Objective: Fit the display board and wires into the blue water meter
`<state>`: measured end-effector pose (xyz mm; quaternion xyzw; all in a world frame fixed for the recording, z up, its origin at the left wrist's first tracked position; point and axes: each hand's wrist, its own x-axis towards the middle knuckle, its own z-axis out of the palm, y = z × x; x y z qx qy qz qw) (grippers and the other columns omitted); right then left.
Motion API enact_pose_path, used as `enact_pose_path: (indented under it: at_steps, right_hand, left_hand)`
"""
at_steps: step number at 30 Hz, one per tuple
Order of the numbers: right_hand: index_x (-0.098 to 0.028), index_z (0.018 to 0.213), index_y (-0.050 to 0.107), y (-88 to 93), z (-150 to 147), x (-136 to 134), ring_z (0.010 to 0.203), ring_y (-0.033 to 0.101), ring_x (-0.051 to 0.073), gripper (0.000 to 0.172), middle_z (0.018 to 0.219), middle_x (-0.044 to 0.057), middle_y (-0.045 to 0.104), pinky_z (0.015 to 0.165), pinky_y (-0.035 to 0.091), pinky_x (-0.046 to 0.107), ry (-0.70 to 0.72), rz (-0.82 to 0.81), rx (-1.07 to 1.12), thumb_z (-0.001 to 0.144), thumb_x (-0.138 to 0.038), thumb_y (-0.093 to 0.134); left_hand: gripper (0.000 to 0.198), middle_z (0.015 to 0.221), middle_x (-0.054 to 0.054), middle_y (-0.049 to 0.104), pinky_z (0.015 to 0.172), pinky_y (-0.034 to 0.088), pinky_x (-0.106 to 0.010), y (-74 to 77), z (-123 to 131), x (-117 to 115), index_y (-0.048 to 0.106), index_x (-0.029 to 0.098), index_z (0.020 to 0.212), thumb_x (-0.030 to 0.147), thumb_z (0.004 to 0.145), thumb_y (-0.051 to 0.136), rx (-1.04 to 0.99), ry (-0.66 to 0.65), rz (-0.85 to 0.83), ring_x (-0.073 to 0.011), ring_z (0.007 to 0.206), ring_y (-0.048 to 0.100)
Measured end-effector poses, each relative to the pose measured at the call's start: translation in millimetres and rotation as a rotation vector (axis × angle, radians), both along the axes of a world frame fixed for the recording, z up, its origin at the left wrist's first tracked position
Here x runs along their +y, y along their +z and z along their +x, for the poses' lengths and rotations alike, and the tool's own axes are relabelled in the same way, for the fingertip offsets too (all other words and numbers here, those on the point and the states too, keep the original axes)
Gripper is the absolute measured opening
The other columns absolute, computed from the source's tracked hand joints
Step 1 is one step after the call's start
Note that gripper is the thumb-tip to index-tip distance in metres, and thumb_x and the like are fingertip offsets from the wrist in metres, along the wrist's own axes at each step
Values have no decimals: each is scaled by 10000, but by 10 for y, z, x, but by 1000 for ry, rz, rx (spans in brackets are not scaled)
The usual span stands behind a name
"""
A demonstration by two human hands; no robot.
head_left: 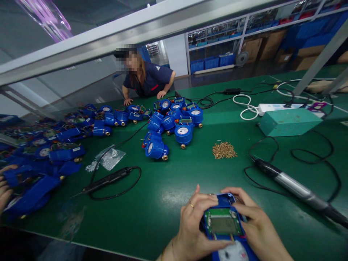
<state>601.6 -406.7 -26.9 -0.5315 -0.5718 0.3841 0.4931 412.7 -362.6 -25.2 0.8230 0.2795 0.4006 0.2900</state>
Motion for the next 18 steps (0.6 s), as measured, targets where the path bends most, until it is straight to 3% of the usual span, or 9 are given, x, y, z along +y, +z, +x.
enact_pose_path:
  at_steps: [3, 8, 18]
  right_hand:
    - [-285, 801, 808, 37, -9, 14, 956, 676, 207, 166, 1027, 92, 642, 811, 562, 213, -7, 35, -14, 809, -226, 653]
    - [-278, 820, 805, 13, -8, -5, 953, 669, 184, 222, 1036, 82, 634, 813, 545, 179, 3, 56, 9, 750, -144, 643]
    - [-281, 808, 809, 35, 20, 4, 965, 670, 200, 151, 1033, 91, 631, 850, 545, 207, 32, 5, 29, 792, -212, 675]
  left_hand:
    - [734, 1103, -82, 738, 1186, 355, -627, 22, -15, 21, 526, 277, 1269, 464, 656, 885, 18, -17, -28, -261, 1004, 735]
    - [676, 1094, -64, 726, 1194, 326, -649, 75, 54, -32, 522, 287, 1257, 546, 711, 824, -3, 66, -100, -254, 1007, 725]
    - [755, 1154, -99, 725, 1191, 333, -638, 98, -11, 1, 438, 270, 1316, 496, 716, 836, 116, -14, -13, -295, 1105, 712]
